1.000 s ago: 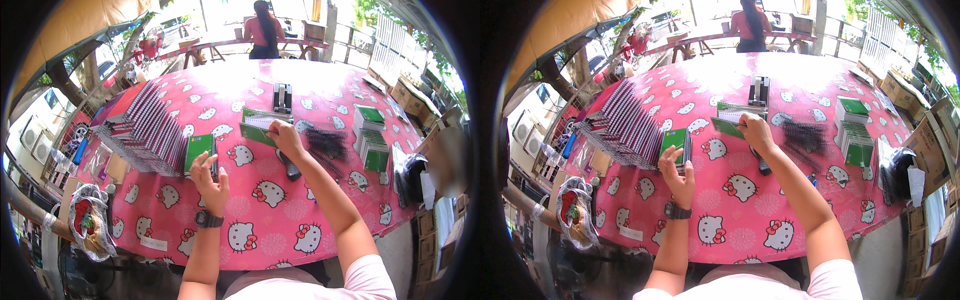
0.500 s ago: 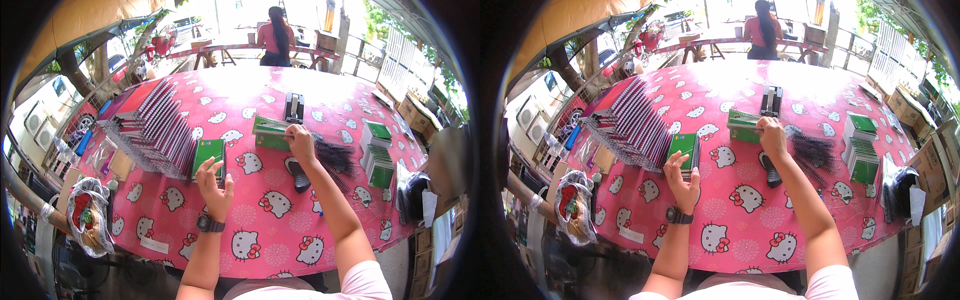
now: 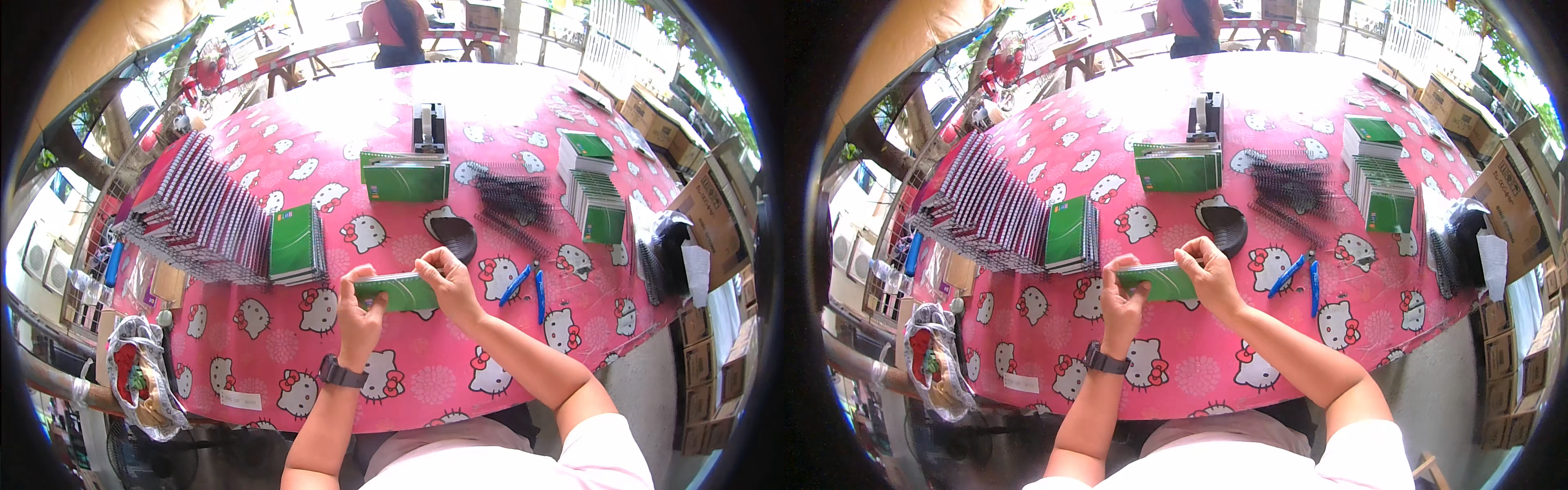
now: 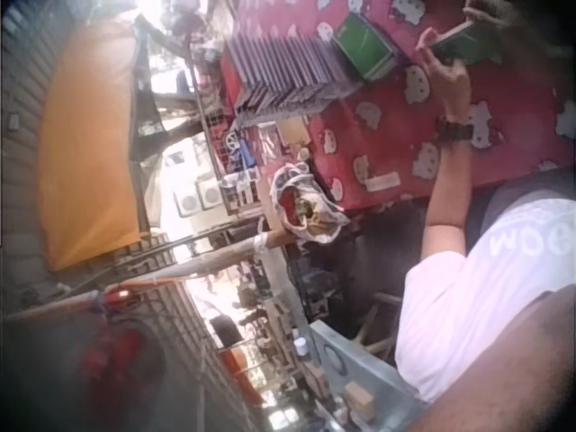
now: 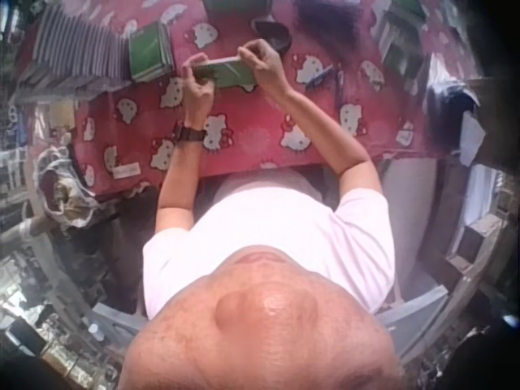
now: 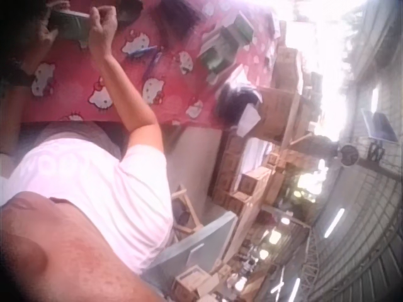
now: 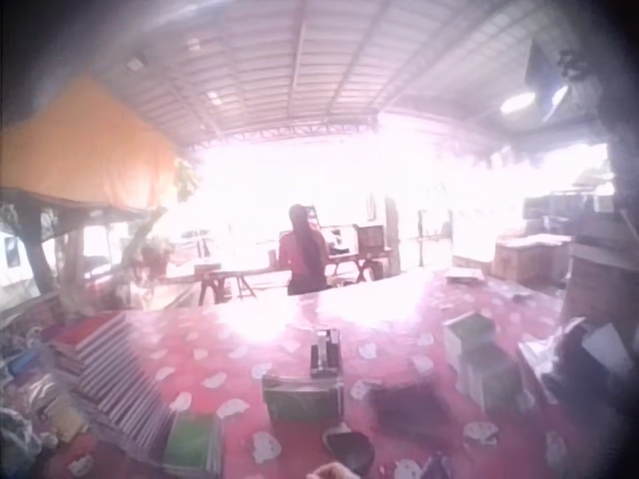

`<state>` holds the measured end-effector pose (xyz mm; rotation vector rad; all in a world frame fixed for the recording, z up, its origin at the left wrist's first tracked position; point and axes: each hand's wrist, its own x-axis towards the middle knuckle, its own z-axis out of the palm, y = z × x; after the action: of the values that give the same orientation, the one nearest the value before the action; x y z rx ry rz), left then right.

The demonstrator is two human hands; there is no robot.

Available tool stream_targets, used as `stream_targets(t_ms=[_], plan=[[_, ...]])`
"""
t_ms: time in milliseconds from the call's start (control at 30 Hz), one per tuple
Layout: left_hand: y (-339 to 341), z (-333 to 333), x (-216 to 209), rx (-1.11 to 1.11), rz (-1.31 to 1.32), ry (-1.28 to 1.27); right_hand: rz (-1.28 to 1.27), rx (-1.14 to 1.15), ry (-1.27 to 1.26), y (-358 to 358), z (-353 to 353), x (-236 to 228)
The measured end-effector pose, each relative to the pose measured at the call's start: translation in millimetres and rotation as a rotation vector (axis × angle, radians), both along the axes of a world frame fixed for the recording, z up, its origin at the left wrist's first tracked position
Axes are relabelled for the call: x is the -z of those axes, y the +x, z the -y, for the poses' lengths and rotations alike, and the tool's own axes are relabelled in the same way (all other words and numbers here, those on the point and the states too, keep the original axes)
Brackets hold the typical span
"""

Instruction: The person repeatedly picks up green notebooks and black spiral bindings from a table, inserts the spirals into the notebook edges, and places the assembled notebooks into a growing stack. The process is continuous and repetitive throughout the clip.

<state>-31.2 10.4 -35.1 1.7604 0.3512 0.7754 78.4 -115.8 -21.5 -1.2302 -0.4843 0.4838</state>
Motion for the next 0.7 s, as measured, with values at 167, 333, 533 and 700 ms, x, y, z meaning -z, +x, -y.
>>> stream_targets(t_ms=[167, 333, 533, 700], plan=[[13.9, 32.3, -38.4, -0.201, -0.055, 1.038, 0.086, -0.041, -0.003, 11.9, -3.9, 1.4], [29.4, 18.5, -34.9, -0.05, 0.013, 0.866, 0.927, 0.358, -0.449, 100.5, 32.8, -7.0], [47.4, 8.0, -36.8, 0.095, 0.033, 0.874, 1.145, 0.343, -1.139, 135.1, 61.7, 15.4], [40.1, 8.1, -36.5, 0.087, 0.047, 0.864, 1.147, 0.45, -0.708, 108.9, 56.9, -9.6]])
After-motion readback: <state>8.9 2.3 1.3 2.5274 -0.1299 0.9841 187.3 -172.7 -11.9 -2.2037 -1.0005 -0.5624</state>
